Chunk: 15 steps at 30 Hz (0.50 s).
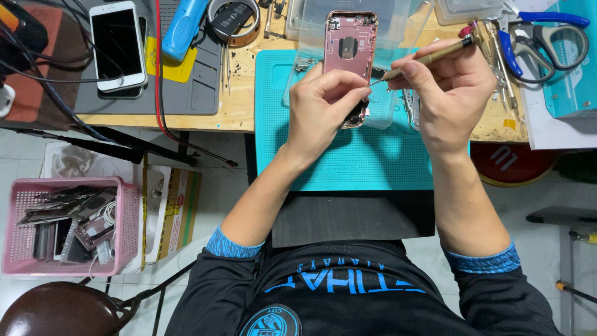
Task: The person holds a disassembled pink smartphone chassis and uses a handheld pry tool to work around its edges, prying components and pressing parts into the frame. They rotate the chassis repeatedly to reach different sides while small parts and another phone sit on the workbench.
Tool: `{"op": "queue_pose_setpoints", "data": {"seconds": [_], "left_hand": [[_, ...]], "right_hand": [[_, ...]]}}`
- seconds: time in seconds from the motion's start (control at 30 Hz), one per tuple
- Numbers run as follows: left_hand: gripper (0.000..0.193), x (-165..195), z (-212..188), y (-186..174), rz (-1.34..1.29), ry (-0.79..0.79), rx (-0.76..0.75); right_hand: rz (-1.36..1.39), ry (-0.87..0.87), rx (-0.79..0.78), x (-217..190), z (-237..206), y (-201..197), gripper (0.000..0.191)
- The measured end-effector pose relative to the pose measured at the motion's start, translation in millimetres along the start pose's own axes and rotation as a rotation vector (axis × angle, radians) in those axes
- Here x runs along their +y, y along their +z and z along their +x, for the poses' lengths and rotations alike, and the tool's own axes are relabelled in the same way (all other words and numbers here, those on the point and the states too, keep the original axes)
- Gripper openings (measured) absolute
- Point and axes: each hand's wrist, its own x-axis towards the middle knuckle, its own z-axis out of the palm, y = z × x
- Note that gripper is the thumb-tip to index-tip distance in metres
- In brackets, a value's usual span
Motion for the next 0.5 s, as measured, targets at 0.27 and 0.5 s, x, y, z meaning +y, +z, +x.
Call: {"op": "queue_pose_setpoints", "data": {"seconds": [0.27, 0.5], "left_hand": [[0.009, -0.7, -0.2, -1.4, 0.053, 0.025, 0.010], [0.009, 0.9, -1.0, -1.5, 0.097, 0.054, 0.018]], "right_hand": [[0.018, -0.016, -0.008, 1.3, 0.1, 1.3, 0.009], [0.006, -0.032, -0.017, 1.3, -0.6, 2.2, 0.010]]}}
